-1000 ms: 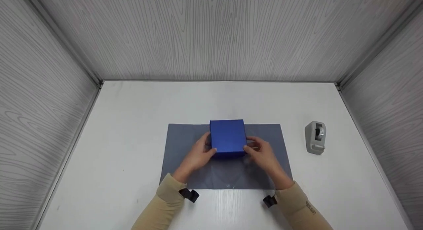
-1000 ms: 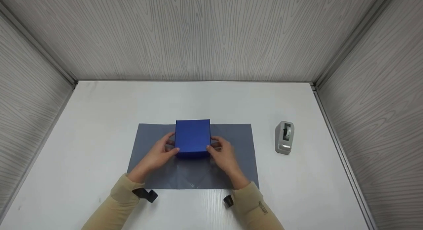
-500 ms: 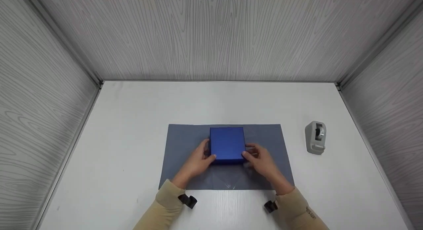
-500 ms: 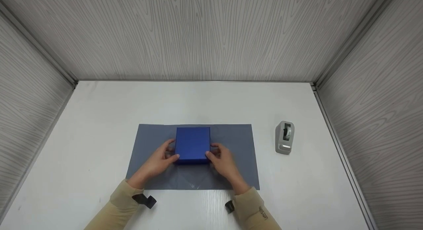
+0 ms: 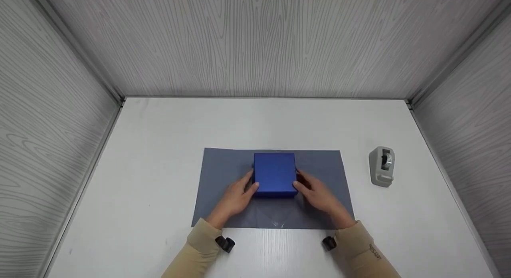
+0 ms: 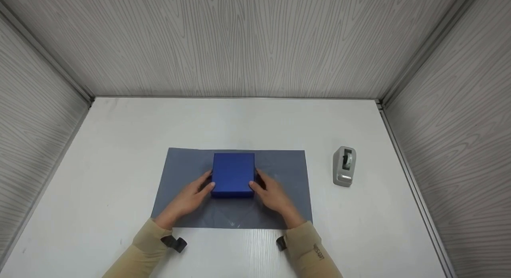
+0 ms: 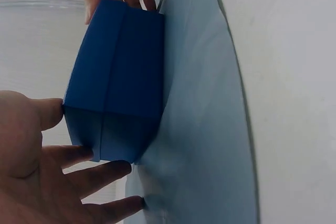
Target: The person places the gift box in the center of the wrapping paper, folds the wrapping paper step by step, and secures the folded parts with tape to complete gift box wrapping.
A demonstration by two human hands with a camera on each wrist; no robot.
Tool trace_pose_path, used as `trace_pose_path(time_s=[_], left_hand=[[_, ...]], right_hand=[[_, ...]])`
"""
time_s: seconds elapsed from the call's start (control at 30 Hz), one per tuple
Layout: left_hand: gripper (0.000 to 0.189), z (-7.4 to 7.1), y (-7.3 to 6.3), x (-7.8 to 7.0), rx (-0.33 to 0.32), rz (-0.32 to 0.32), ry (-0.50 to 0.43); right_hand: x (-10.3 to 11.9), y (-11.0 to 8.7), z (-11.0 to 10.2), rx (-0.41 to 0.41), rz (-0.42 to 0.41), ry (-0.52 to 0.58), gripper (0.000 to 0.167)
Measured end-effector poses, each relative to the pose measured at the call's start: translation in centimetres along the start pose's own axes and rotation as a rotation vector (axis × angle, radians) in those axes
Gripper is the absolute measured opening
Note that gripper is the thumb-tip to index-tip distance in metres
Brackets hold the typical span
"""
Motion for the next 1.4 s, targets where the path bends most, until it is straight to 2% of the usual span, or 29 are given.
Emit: trace_pose_path(time_s=[0.47,0.63,0.8,0.97,1.23,1.4], left_hand=[[0.061,-0.7,2.1,-0.1,-0.008,-0.021,0.017],[0.060,-0.9,2.7,-0.2,-0.029,-0.009,0.024],[0.058,-0.8,2.7,-0.3,-0.055,0.020,-0.021],[0.057,-0.6,2.7,-0.3,-0.067,0.026,-0.044],[0.055,-0.4,2.6,-0.3,-0.068,0.057,-0.083],[0.055,-0.2,2.6,-0.1,-0.052,0.073,-0.122]], right_hand=[[-0.1,2.0,-1.0,0.004,0.003,0.021,0.066],[-0.3,2.6,-0.9,-0.002,-0.021,0.070,0.064],[-0.4,2.7,-0.8,-0.021,-0.051,0.113,0.062],[-0.6,2.5,-0.7,-0.030,-0.046,0.163,0.061],[-0.8,2.2,-0.8,-0.057,-0.037,0.189,0.058],[-1.0,2.0,-0.8,-0.059,-0.034,0.244,0.059]])
Point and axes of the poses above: each hand's wrist, its own y-axis towards the middle knuckle, its own z-axis out of the palm, x = y × z, the point moved 2 cm from there along y, towards the middle knuckle, and after that the axes turned 2 degrees about -y, right-handed, at the moved point
